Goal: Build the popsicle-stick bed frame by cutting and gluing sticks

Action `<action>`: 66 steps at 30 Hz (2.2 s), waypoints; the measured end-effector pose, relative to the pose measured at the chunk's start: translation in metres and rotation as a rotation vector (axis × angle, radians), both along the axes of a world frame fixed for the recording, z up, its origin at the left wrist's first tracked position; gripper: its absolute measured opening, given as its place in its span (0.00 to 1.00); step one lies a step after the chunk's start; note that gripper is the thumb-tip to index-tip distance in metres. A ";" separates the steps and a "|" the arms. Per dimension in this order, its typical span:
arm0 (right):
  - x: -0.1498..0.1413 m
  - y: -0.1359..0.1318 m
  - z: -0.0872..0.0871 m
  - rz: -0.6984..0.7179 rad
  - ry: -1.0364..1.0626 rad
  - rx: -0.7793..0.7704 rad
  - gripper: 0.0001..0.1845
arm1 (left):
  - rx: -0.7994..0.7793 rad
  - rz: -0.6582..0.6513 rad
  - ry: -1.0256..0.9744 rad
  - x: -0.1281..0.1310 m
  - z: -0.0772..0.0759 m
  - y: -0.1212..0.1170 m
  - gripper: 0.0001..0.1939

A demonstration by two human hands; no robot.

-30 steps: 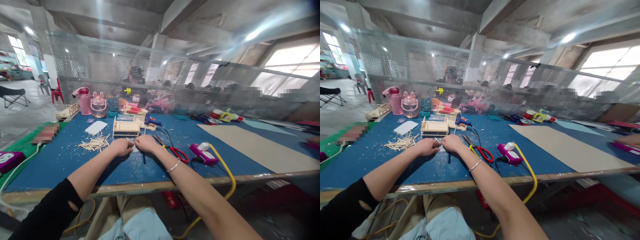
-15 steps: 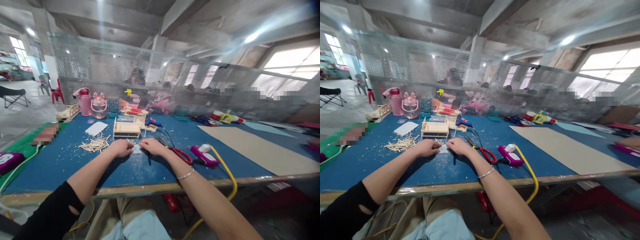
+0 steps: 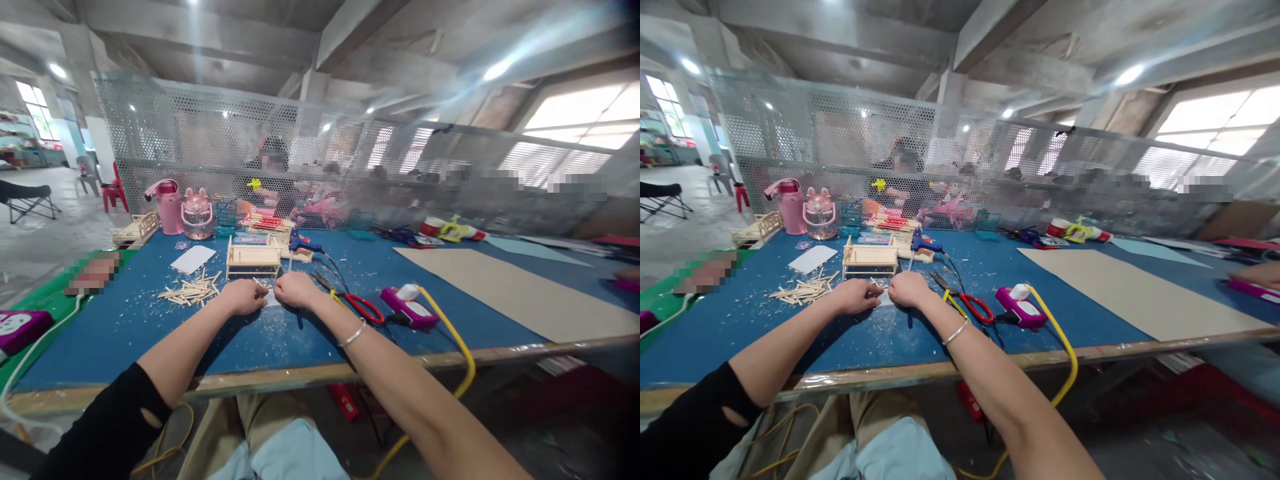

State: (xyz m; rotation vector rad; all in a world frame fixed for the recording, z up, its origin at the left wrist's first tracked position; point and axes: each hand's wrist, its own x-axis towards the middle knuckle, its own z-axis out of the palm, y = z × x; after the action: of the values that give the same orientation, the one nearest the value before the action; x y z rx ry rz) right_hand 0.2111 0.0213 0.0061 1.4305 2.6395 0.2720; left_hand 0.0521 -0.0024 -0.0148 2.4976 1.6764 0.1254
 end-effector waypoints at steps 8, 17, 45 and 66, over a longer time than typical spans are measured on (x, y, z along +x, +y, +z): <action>-0.004 0.006 -0.002 -0.028 -0.005 0.009 0.23 | -0.003 -0.005 0.002 0.001 0.002 0.000 0.19; -0.006 0.008 -0.008 -0.028 0.027 0.024 0.23 | -0.015 -0.008 0.002 0.000 0.001 0.001 0.19; -0.003 -0.005 -0.007 0.008 0.017 0.063 0.20 | -0.011 0.005 -0.014 0.001 0.002 -0.003 0.18; 0.005 -0.004 -0.009 0.117 0.162 -0.068 0.16 | 0.005 -0.039 -0.057 -0.003 -0.003 0.002 0.20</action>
State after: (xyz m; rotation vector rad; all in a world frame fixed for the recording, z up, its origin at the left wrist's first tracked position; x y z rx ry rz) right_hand 0.2160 0.0170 -0.0025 1.3330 2.8365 0.0799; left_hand 0.0490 -0.0001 -0.0176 2.5041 1.6065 0.1953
